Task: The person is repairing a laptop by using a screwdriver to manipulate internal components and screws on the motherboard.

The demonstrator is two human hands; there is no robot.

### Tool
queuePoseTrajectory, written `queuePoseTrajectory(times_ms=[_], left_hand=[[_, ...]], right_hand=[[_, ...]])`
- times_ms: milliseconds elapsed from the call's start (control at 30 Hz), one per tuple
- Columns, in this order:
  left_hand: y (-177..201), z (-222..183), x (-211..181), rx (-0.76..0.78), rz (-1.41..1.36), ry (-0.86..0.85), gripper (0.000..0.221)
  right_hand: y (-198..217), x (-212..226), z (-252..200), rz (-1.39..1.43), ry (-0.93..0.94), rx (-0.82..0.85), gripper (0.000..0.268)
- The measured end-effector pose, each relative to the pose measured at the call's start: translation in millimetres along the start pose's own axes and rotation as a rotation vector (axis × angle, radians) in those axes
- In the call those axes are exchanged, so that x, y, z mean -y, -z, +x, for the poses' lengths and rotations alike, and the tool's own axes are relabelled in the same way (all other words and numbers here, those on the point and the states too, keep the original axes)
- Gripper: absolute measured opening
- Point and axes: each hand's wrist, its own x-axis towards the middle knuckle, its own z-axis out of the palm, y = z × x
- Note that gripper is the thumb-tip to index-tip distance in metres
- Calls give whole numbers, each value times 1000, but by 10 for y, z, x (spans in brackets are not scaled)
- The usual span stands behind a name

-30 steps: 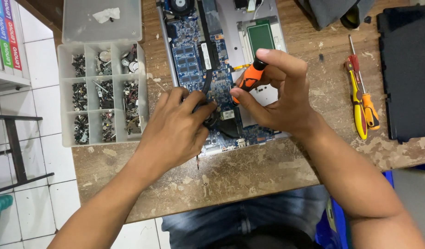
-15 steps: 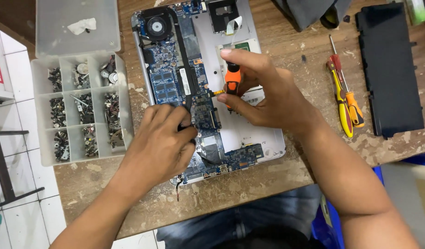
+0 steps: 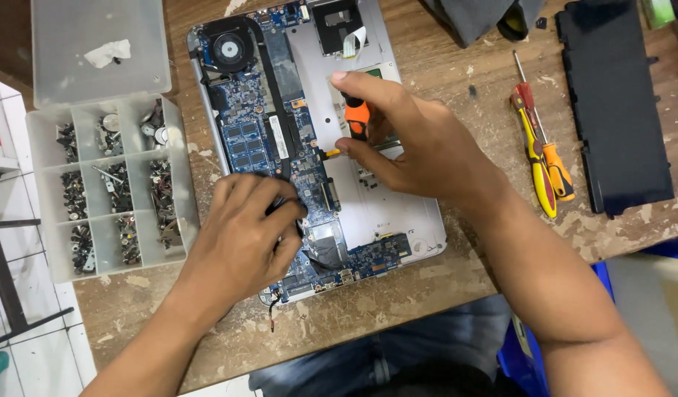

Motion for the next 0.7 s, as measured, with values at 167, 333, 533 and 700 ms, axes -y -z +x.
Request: queuePoseTrajectory(times_ms=[167, 333, 533, 700], left_hand=[[22, 16, -11, -8, -4, -5, 7], [28, 20, -17, -10, 12, -5, 6], [21, 36, -42, -64, 36, 40, 11], [29, 20, -44, -156, -39, 97, 31]], right_hand=[[9, -13, 24, -46, 17, 18, 62], [-10, -42, 23, -111, 46, 21, 62], [-5, 31, -10, 25, 35, -60, 65], [-120, 166, 9, 482, 52, -228, 73]])
